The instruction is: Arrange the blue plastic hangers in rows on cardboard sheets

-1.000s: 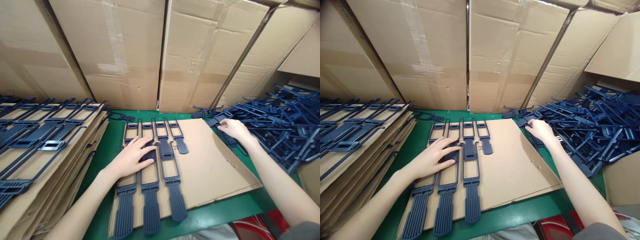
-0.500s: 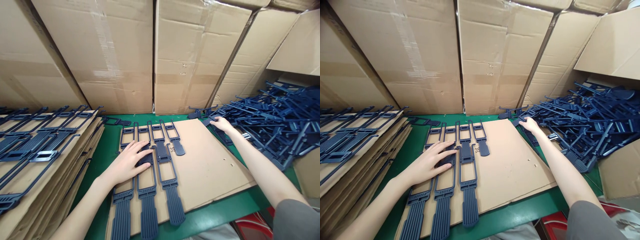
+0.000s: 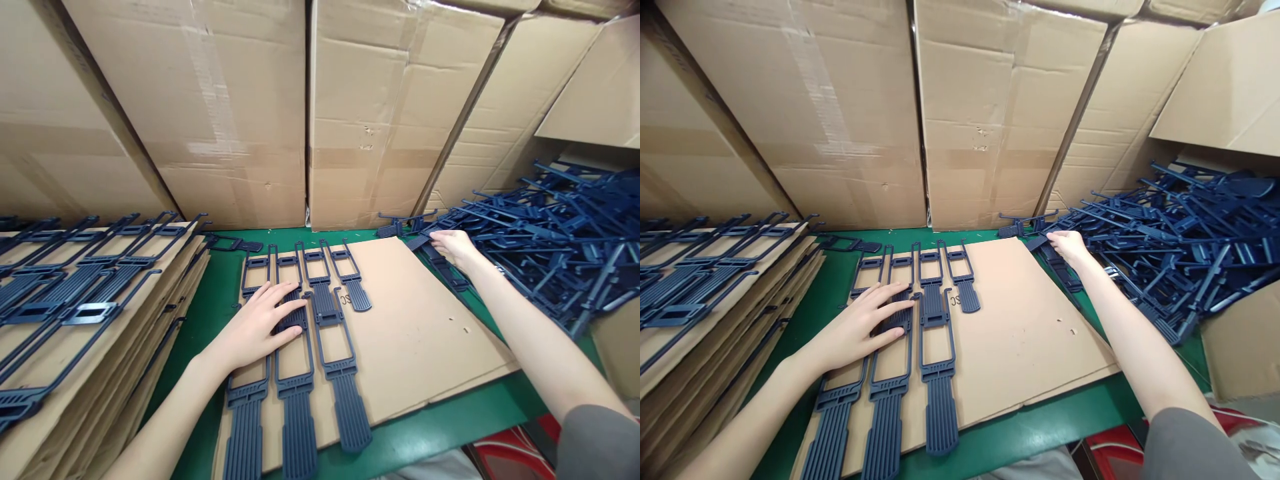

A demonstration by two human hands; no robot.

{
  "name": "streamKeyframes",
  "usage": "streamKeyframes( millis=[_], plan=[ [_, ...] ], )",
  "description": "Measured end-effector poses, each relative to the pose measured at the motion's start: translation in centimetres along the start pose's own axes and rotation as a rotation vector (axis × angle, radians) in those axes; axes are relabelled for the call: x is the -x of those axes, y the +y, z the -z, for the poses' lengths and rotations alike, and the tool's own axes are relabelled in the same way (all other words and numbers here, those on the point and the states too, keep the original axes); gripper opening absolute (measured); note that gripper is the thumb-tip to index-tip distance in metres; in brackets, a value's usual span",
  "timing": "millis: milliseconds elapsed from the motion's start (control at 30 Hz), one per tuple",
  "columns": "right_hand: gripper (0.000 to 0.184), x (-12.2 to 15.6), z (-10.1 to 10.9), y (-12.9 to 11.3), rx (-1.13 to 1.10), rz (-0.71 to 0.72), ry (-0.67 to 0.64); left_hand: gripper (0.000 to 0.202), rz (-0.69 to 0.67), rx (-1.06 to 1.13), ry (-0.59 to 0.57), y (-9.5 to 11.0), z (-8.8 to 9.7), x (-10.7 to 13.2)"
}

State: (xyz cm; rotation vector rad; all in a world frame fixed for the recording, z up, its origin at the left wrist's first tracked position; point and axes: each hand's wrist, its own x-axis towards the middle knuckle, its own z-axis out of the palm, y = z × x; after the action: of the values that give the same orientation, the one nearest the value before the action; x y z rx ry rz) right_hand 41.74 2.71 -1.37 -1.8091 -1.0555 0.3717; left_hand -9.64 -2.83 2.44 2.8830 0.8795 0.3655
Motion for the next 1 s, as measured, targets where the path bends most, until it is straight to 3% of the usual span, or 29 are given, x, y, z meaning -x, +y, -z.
streamKeyframes(
  millis=[167, 333, 567, 800, 1000],
  plan=[
    [0.015, -0.3, 1.5, -2.1, -0.203, -0.085, 0.079, 0.043, 0.002, -0.008, -0.012, 0.0, 0.1, 0.0],
    [0.011, 0.5, 2.4, -4.9, -0.551, -0.132, 0.081, 0.043, 0.010, -0.026, -0.030, -0.1, 0.0, 0.0],
    [0.017, 6.5, 1.2, -8.1, -0.552, -0.054, 0.102, 0.044, 0.017, -0.041, -0.048, 0.2, 0.2, 0.0],
    [0.020, 15.0, 1.4, -11.0, -0.581, -0.095, -0.233, 0.043, 0.016, -0.037, -0.032, 0.2, 0.1, -0.1],
    [0.030, 20.6, 0.8, -10.4, -0.519, -0.166, -0.574, 0.044, 0.017, -0.056, -0.037, 0.1, -0.1, -0.1]
  ],
)
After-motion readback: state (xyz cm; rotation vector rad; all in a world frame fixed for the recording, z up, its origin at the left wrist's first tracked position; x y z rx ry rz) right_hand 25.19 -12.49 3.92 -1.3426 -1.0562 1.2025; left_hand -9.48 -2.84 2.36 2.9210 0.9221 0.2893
